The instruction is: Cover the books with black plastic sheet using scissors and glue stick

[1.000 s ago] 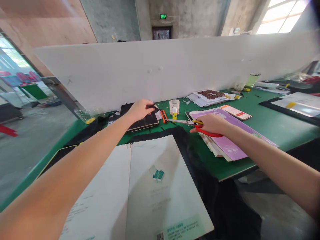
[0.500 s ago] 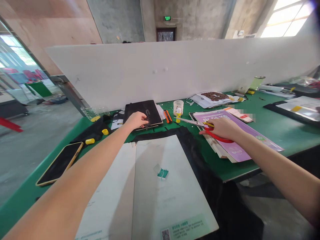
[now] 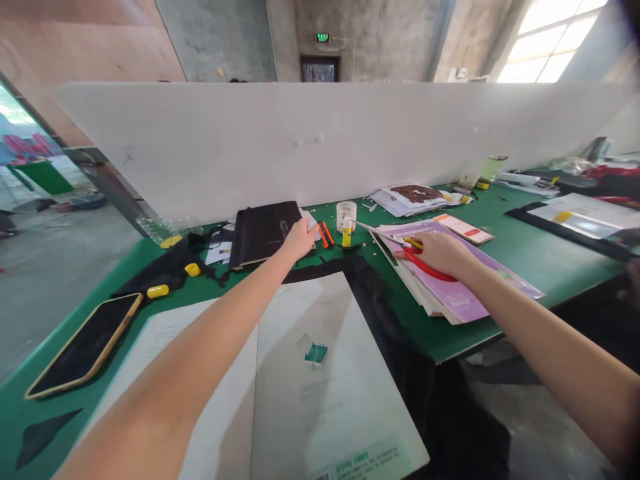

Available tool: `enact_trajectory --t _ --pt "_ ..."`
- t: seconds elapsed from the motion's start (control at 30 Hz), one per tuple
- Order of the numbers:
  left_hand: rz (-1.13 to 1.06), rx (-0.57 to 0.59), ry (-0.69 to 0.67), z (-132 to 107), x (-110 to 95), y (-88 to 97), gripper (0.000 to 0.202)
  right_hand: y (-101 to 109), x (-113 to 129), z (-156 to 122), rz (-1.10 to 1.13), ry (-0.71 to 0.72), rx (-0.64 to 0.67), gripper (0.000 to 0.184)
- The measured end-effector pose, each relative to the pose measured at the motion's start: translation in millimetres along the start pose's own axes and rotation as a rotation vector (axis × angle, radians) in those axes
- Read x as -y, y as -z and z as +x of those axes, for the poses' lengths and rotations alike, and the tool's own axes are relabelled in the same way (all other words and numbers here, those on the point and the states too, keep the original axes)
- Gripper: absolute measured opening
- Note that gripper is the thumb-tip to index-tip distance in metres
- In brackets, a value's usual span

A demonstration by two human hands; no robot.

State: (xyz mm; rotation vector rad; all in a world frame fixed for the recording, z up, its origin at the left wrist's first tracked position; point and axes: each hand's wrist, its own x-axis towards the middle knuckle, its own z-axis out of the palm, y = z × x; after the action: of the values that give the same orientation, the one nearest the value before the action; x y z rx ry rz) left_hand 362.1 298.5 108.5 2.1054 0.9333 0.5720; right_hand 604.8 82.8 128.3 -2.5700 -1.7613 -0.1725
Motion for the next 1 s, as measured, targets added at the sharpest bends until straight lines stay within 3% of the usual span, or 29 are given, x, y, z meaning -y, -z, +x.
enact_trajectory --t 0.07,0.17,0.27,0.4,0.53,0.77,0.9,1.0 --pt "0.108 -0.052 -0.030 -18 8 13.7 0.037 0 -6 -3 0.019 -0.015 0.002 0.055" --pt "0.435 0.011 -0.113 -51 28 39.8 0.022 1 -10 -9 0.096 -0.066 0.016 0.048" --pt "0.543 0.058 -0.048 -81 53 61.8 0.021 3 -2 -11 0.259 -0.148 0.055 0.045" --pt "0.644 -0.004 0.077 -106 82 76.9 0.023 2 23 -10 0.563 -0.211 0.138 0.052" --pt "0.615 -0.051 0.205 -115 102 79.0 0.030 -8 52 -1 0.574 -0.197 0.081 0.056" --pt "0.229 -0.053 0.233 -108 113 69.6 0.066 -33 81 33 0.457 -0.152 0.094 0.053" --pt "0.234 -0.118 0.213 -104 107 63.6 0.069 -48 87 45 0.496 -0.174 0.069 0.043" --pt "0.233 -0.104 0.092 -106 103 61.9 0.053 -56 88 48 0.556 -0.178 0.056 0.036"
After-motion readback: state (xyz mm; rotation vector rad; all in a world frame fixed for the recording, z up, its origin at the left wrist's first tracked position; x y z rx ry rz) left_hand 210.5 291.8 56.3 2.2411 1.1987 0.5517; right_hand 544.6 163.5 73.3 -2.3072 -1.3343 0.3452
